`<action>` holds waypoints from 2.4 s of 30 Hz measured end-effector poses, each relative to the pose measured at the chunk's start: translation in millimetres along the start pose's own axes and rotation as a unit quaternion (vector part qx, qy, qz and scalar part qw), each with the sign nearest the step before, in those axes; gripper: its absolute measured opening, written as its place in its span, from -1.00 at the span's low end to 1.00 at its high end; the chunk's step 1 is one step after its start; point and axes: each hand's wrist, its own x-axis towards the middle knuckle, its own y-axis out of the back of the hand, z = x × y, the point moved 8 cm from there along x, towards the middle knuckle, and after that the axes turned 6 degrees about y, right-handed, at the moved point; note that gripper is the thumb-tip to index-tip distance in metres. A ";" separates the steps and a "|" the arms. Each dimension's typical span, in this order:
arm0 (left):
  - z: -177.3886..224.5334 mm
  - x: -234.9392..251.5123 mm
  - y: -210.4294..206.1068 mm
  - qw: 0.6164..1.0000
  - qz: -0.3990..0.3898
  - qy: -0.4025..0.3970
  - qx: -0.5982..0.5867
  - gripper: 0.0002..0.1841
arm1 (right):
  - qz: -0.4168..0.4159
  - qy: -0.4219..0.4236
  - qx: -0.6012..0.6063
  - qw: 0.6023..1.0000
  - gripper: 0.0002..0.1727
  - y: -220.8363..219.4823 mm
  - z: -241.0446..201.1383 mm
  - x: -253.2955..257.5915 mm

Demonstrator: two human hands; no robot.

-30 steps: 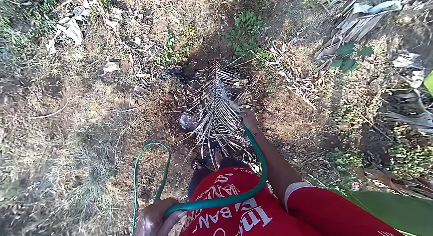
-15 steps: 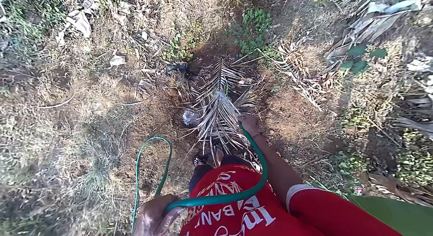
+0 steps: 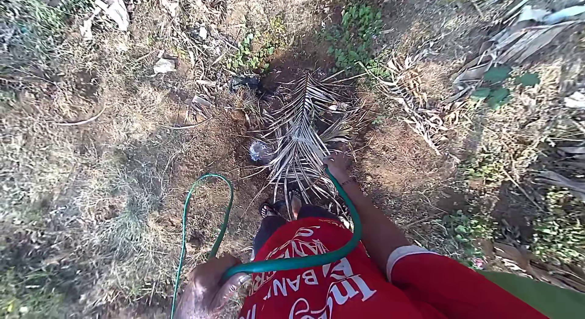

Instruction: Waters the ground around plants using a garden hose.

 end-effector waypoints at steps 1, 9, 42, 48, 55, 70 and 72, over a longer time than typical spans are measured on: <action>-0.6 -0.7 0.9 1.000 0.003 -0.002 -0.001 -0.44 | -0.002 -0.002 -0.006 1.000 -0.64 -1.1 0.7 0.2; -0.9 0.2 2.8 1.000 0.004 0.011 0.004 -0.43 | -0.004 -0.024 -0.028 0.999 -0.62 2.2 5.2 0.6; 6.0 -23.3 0.0 0.999 0.038 0.031 0.002 -0.42 | -0.078 0.059 -0.005 0.995 -0.67 -67.0 -30.8 9.8; 6.4 -24.5 -2.2 0.999 0.040 0.030 0.004 -0.42 | -0.124 0.040 -0.030 0.991 -0.67 -76.4 -20.6 -1.5; 6.7 -22.8 -2.3 0.999 0.035 0.032 0.000 -0.43 | -0.082 0.066 0.003 0.994 -0.67 -62.9 -29.2 1.4; 4.7 -15.8 -7.1 0.999 0.010 0.026 0.016 -0.42 | 0.059 0.116 0.063 0.989 -0.60 16.5 -90.6 -10.3; 5.3 -13.6 -7.4 1.000 0.006 0.025 0.014 -0.42 | 0.077 0.124 0.076 0.986 -0.61 24.4 -85.7 -4.9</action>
